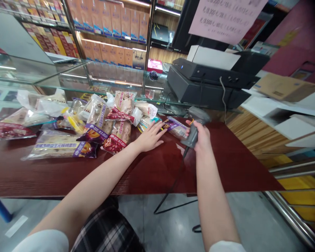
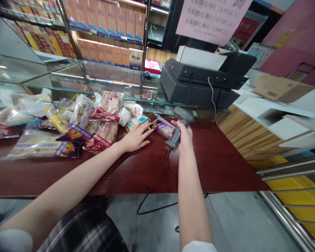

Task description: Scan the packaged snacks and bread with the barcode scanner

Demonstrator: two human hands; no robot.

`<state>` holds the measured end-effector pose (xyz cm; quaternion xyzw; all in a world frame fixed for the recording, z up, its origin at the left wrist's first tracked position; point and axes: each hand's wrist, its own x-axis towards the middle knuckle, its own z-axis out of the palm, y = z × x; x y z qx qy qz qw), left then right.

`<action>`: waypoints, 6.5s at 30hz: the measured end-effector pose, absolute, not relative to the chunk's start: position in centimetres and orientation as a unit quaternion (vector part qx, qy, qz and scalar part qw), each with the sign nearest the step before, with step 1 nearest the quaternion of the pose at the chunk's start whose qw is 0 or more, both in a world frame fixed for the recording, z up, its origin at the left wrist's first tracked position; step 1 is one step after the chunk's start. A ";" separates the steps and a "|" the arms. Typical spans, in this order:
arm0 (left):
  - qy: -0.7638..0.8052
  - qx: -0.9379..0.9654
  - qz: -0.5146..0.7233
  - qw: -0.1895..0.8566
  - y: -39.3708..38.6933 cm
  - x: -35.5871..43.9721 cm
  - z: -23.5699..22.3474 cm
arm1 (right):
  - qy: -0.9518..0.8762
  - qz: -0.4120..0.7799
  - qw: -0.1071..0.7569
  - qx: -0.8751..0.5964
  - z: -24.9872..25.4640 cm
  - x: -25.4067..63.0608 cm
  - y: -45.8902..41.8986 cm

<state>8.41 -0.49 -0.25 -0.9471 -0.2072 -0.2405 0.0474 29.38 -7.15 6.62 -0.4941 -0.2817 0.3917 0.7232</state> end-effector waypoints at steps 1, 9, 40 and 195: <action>-0.207 -0.949 -0.232 0.049 -0.5 8.4 -0.3 | -0.294 0.387 0.715 -0.504 6.6 29.4 -8.1; -0.248 -0.946 -0.196 0.074 -0.6 8.6 -0.6 | -0.298 0.385 0.680 -0.548 3.1 27.5 -15.0; -0.216 -0.936 -0.276 0.042 -0.6 8.2 -0.6 | -0.316 0.380 0.658 -0.568 4.7 23.5 -16.5; -0.258 -0.372 -0.521 -0.724 -2.1 -7.5 4.4 | -0.591 0.405 0.567 -0.406 -0.4 13.5 0.3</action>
